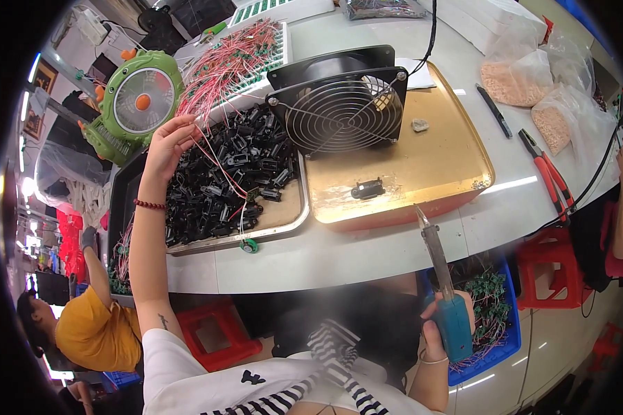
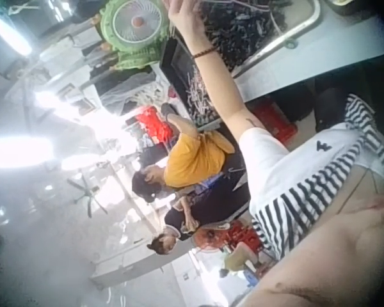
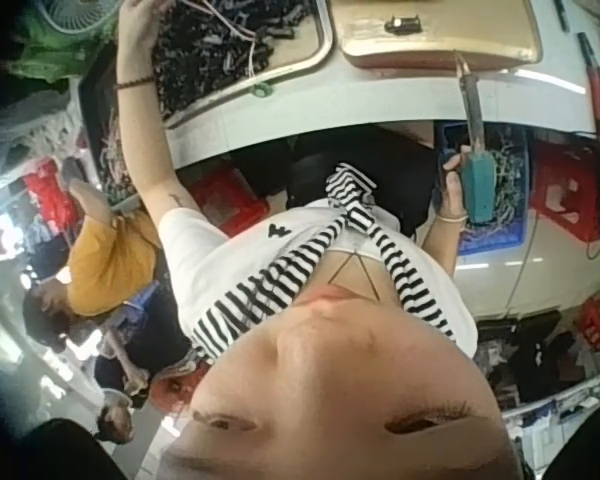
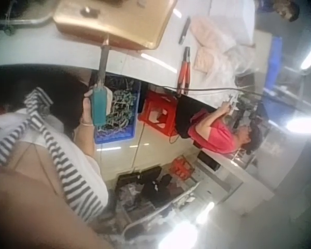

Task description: The person solders wires to electronic components on a circuit board with a soldering gun, using solder to connect them.

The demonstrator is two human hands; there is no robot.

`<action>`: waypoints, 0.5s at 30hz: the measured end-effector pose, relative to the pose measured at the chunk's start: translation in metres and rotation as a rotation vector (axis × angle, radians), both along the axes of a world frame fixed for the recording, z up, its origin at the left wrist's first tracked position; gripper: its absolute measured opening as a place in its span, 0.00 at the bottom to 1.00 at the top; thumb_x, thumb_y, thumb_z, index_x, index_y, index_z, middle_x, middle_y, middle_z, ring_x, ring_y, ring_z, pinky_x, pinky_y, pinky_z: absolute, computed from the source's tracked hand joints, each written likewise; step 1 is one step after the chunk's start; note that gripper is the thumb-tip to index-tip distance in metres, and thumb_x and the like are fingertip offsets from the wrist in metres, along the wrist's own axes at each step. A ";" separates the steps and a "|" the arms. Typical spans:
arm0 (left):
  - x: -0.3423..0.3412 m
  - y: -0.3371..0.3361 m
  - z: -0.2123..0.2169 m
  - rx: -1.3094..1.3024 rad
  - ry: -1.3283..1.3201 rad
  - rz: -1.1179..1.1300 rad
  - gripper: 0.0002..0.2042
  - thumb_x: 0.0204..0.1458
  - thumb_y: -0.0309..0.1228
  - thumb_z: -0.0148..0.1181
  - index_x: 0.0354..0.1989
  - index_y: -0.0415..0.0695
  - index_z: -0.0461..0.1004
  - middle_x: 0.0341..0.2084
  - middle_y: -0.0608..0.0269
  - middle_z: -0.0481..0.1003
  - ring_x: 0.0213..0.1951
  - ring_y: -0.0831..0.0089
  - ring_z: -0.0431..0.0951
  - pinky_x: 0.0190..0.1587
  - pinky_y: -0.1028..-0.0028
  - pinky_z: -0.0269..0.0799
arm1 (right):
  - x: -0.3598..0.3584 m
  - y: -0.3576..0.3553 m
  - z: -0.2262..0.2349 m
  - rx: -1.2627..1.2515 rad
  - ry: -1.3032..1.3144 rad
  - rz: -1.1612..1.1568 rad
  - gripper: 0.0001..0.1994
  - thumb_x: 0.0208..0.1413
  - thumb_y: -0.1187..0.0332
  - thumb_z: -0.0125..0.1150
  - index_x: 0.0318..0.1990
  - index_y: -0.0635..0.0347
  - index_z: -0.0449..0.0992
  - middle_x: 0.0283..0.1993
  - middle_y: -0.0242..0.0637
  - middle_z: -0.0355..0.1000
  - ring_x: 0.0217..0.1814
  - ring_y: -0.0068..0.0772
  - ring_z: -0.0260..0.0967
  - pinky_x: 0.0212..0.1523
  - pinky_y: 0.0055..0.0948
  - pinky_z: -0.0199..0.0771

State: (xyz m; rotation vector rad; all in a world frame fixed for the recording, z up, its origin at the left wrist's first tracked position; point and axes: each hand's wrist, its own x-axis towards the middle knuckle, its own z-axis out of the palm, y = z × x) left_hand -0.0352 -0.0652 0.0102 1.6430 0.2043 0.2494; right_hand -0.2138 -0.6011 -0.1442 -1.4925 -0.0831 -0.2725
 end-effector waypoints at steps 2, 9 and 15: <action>0.000 0.001 0.000 0.024 0.008 -0.004 0.10 0.55 0.22 0.62 0.45 0.35 0.79 0.38 0.59 0.80 0.40 0.71 0.82 0.49 0.71 0.79 | 0.000 0.001 0.000 0.010 0.006 0.003 0.31 0.46 0.60 0.65 0.57 0.68 0.68 0.49 0.38 0.67 0.37 0.26 0.64 0.38 0.24 0.64; 0.000 0.007 -0.004 0.102 0.009 0.017 0.10 0.53 0.21 0.63 0.43 0.35 0.80 0.37 0.59 0.81 0.39 0.73 0.82 0.46 0.75 0.78 | 0.000 0.002 0.001 -0.011 -0.012 -0.012 0.31 0.46 0.59 0.65 0.57 0.69 0.69 0.50 0.38 0.67 0.37 0.26 0.64 0.38 0.24 0.64; 0.000 0.005 -0.009 0.339 -0.071 0.087 0.10 0.53 0.21 0.62 0.43 0.33 0.79 0.36 0.61 0.81 0.37 0.77 0.80 0.44 0.78 0.74 | 0.000 0.004 0.005 -0.014 0.011 -0.007 0.31 0.47 0.59 0.65 0.56 0.69 0.70 0.51 0.40 0.66 0.36 0.27 0.64 0.38 0.25 0.63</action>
